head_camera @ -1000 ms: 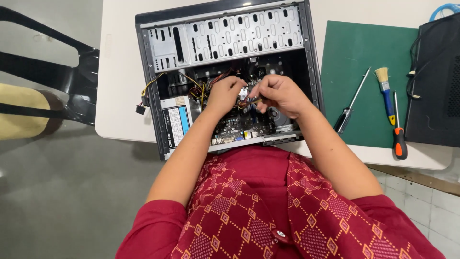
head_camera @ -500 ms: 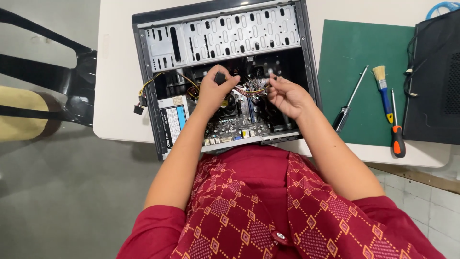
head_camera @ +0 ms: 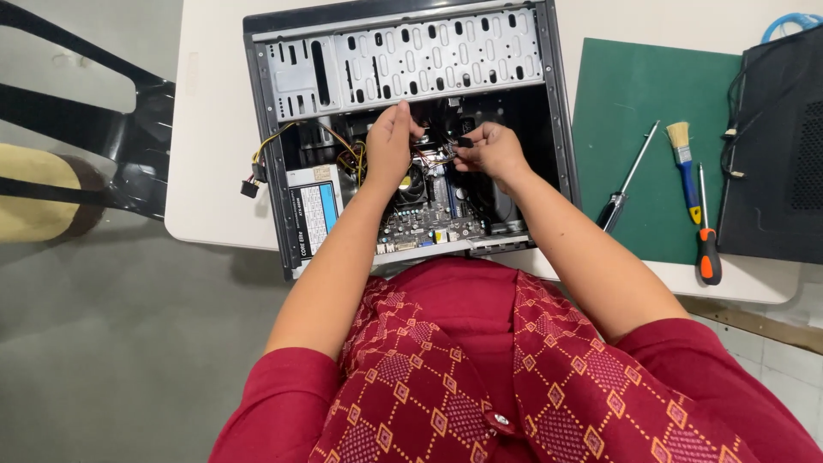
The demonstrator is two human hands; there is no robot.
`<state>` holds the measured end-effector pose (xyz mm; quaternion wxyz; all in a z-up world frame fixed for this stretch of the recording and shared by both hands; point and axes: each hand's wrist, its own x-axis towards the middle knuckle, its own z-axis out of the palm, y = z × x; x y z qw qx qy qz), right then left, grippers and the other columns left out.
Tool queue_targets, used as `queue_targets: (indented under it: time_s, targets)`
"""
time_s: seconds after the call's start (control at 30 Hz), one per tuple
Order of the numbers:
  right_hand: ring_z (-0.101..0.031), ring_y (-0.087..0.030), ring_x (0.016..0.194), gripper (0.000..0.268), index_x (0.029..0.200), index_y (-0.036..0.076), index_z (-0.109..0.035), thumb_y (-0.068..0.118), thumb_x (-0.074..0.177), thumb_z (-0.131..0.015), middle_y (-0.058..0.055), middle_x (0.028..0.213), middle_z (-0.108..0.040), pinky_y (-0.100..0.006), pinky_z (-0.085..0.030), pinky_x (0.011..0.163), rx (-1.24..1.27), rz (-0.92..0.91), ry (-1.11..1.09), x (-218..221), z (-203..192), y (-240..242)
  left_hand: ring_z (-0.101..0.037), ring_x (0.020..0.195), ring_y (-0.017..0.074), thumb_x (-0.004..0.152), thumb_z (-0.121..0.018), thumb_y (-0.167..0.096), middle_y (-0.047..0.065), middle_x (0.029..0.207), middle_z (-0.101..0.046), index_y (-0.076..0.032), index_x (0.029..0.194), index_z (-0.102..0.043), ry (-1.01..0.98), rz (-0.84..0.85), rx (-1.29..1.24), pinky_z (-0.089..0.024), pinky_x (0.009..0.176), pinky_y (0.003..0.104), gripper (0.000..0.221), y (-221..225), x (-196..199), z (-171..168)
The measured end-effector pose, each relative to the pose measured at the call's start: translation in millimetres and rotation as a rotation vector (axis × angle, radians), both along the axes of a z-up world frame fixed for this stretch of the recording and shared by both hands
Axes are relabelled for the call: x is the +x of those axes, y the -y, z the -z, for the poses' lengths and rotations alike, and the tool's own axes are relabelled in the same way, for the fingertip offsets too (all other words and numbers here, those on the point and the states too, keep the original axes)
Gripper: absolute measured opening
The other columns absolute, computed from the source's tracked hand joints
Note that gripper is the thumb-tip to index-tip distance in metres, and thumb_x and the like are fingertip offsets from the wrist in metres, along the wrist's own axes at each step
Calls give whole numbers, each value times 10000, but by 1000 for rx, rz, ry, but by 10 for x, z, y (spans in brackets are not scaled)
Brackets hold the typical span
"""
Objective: Managing internal cables and checking connections inside a desktop computer case on a repair bench.
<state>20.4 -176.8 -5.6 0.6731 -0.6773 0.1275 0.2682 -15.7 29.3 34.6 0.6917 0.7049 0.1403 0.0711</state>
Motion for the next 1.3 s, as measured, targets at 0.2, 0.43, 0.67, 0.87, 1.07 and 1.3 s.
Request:
queue_targets:
  time_s: [0.2, 0.43, 0.67, 0.87, 1.07, 1.3]
  targets:
    - [-781, -291, 707, 231, 1051, -95, -643, -127, 835, -719, -245, 834, -730, -343, -713, 680, -27, -29, 92, -27, 12, -38, -630, 734, 173, 1069, -510, -466, 31, 711, -709, -138, 747, -625, -31, 44, 109, -526, 780, 344, 475, 18, -59, 97]
    - [-786, -339, 745, 287, 1074, -72, -670, -113, 790, -688, -263, 832, -728, -408, -703, 733, -17, -2, 53, -69, -217, -36, -627, 742, 152, 1005, -629, -518, -22, 697, -669, -176, 785, -635, -64, 80, 187, -533, 772, 339, 407, -3, 1, 331]
    - [-786, -324, 774, 251, 1080, -70, -666, -16, 847, -741, -251, 897, -738, -406, -697, 716, 1, -109, -106, -53, -260, 54, -638, 707, 173, 977, -670, -495, 12, 671, -658, -164, 796, -652, -130, 93, 170, -555, 715, 349, 377, 31, 36, 379]
    - [-785, -269, 758, 271, 1065, -36, -689, 139, 885, -789, -199, 878, -752, -374, -689, 697, 18, -238, -260, 72, -287, 141, -646, 679, 143, 955, -644, -518, 10, 637, -658, -152, 830, -675, -269, 65, 45, -582, 694, 276, 389, 38, 184, 183]
    - [-785, -233, 758, 192, 1062, -1, -713, 129, 923, -737, -160, 877, -762, -357, -690, 718, 127, -206, -334, 164, 13, 208, -706, 917, 249, 935, -595, -635, 77, 821, -742, -137, 937, -729, -326, 108, 138, -562, 894, 406, 516, 172, 195, 0]
    - [-787, -258, 822, 219, 1089, -43, -707, 57, 905, -772, -183, 927, -769, -391, -678, 802, 154, -193, -302, 206, 272, 266, -639, 1193, 346, 948, -535, -680, 151, 1116, -738, -102, 1078, -713, -372, 152, 210, -488, 1072, 465, 618, 222, 158, -198]
